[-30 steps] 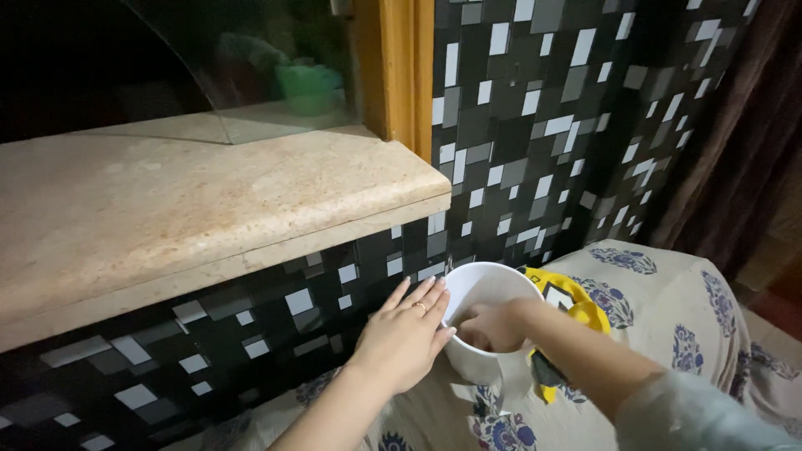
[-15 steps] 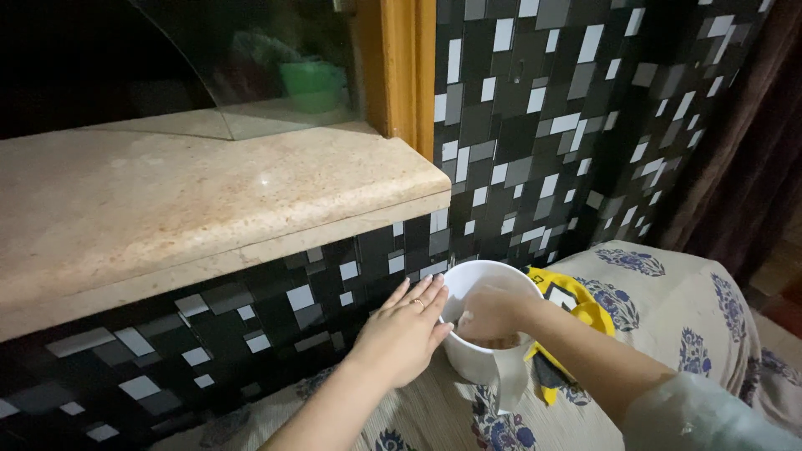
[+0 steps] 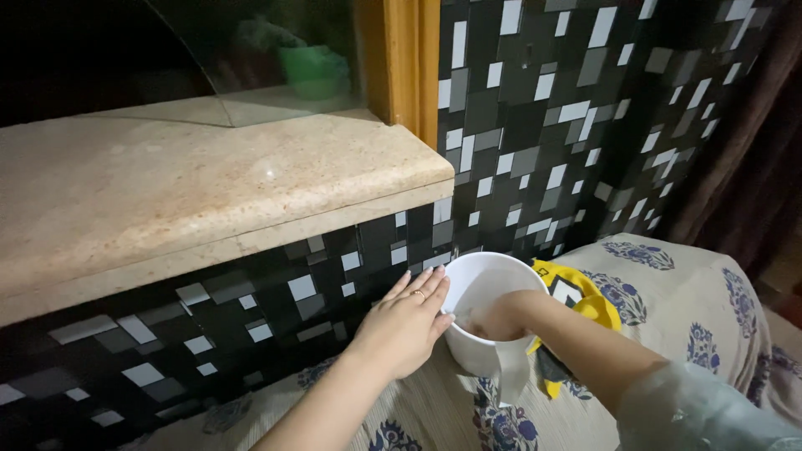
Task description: Cleaning a stone ledge and glass partition with a cloth and water.
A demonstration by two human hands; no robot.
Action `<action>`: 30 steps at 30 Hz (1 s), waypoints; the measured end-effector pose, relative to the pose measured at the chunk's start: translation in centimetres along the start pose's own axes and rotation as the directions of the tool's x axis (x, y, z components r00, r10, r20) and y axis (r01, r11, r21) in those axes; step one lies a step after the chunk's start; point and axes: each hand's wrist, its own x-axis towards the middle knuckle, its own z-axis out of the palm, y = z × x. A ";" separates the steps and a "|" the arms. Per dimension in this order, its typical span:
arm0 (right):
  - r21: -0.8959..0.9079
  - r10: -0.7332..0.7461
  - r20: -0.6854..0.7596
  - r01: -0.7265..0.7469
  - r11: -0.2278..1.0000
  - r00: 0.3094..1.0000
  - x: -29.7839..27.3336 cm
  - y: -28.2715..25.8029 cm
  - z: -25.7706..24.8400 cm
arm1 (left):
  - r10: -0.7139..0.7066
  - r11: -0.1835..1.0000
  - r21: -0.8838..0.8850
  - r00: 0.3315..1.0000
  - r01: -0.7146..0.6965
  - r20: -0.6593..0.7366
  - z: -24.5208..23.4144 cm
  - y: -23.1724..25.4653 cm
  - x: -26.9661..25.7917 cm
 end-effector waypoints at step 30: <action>-0.023 -0.305 -0.527 0.345 0.938 0.793 -4.1 0.6 -3.3 | 0.007 0.992 0.124 1.000 -0.006 -0.013 -0.5 0.1 -0.7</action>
